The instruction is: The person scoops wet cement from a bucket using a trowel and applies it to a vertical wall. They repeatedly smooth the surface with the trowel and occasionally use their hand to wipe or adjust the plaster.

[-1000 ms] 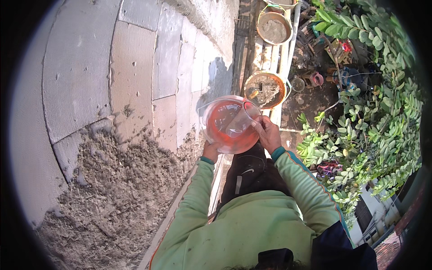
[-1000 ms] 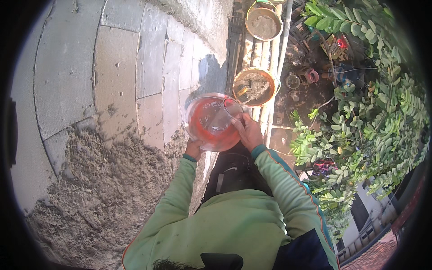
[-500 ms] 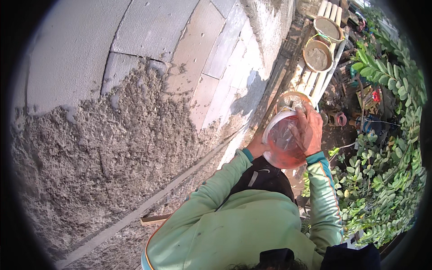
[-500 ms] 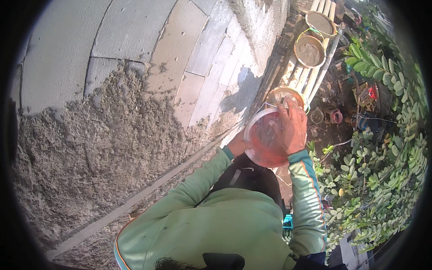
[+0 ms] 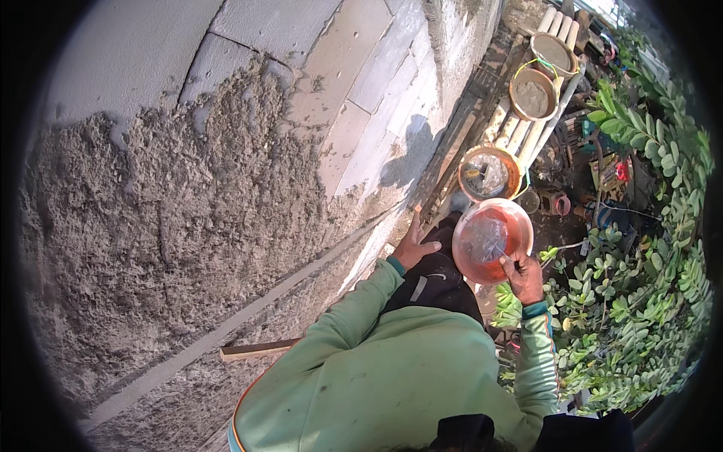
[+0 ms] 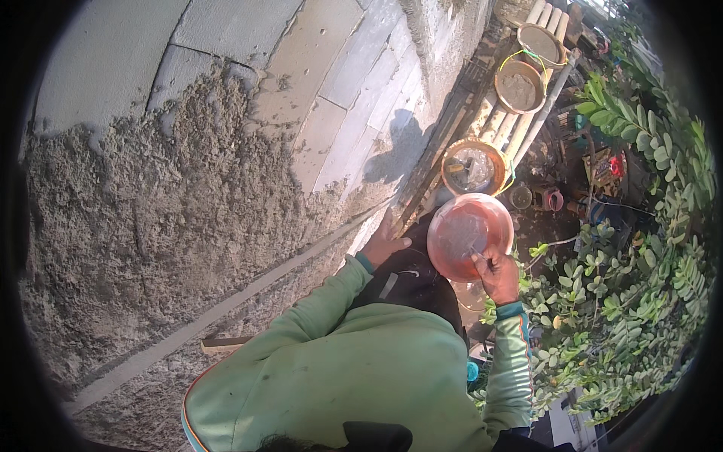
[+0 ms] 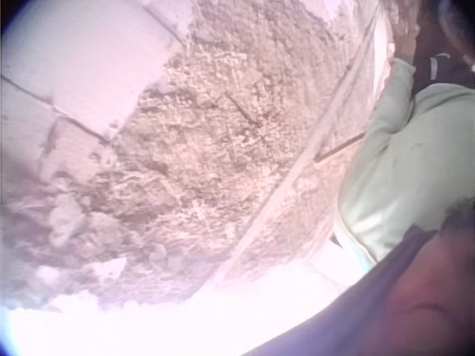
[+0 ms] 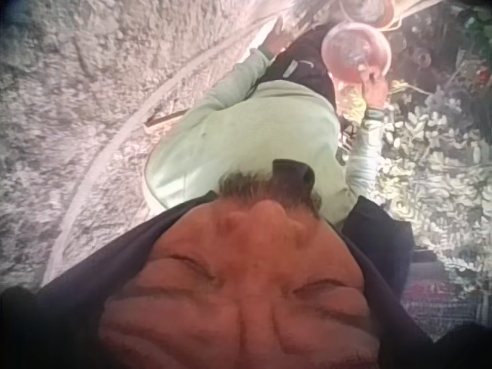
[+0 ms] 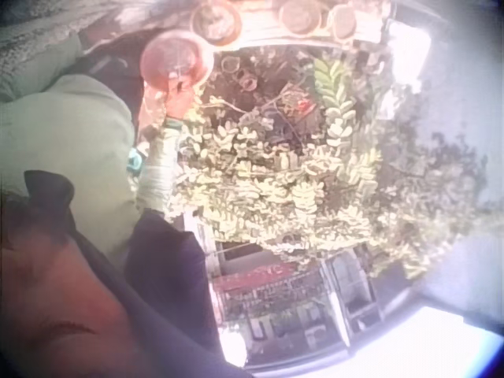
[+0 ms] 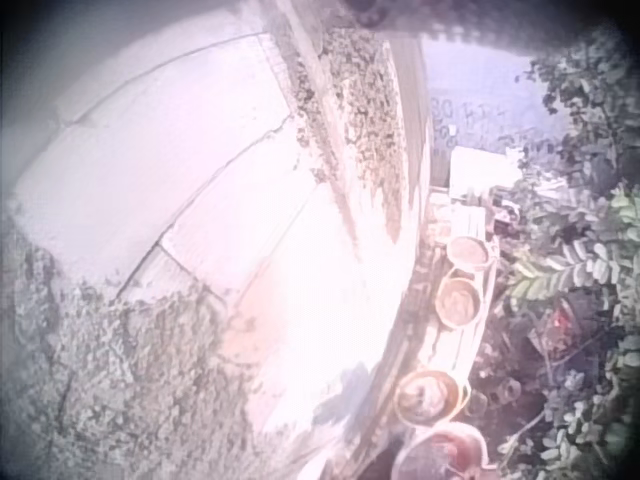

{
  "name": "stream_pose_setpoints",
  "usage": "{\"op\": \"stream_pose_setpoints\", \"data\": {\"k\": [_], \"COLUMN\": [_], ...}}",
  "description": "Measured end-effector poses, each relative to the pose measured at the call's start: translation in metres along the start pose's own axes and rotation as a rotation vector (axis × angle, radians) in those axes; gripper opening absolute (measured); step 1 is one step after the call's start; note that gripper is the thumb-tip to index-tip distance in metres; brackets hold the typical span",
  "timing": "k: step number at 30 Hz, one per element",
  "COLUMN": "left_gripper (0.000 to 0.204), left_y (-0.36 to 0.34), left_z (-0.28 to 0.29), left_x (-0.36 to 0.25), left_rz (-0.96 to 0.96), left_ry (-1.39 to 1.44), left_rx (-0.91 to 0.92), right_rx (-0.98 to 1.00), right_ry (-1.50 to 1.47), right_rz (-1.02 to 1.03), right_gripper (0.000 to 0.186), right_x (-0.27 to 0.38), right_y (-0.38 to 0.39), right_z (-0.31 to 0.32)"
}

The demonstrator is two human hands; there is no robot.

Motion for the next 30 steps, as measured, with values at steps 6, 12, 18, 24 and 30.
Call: {"op": "stream_pose_setpoints", "data": {"k": [6,12,18,24,30], "left_gripper": [0.092,0.092,0.084,0.077,0.071], "left_y": [0.209,0.348,0.35,0.346,0.366], "left_z": [0.194,0.339,0.373,0.343,0.372], "left_x": [0.015,-0.043,-0.035,-0.049,-0.028], "left_rz": [0.069,-0.511,-0.646,-0.308,-0.402], "left_ry": [0.709,0.853,0.918,0.985,1.061], "left_rx": [-1.4,-1.916,-2.079,-2.312,-2.245], "right_rx": [-0.225,-0.533,-0.705,-0.699,-0.659], "right_ry": [-0.459,-0.647,-0.645,-0.629,-0.585], "right_rz": [-0.155,-0.239,-0.298,-0.33,-0.396], "right_gripper": [0.018,0.017,0.019,0.015,0.011], "right_x": [-0.059,-0.073,-0.085,-0.11,-0.132], "right_y": [0.029,-0.017,-0.093,-0.177,-0.285], "right_z": [-0.01,0.034,0.109,0.153,0.166]}}
Point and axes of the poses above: each hand's wrist, its own y-axis away from the middle knuckle, its own z-axis out of the back of the hand, x = y × z, the point moved 4 cm from there along -y, towards the middle knuckle, and after that the axes turned 2 degrees about x, right-handed, at the moved point
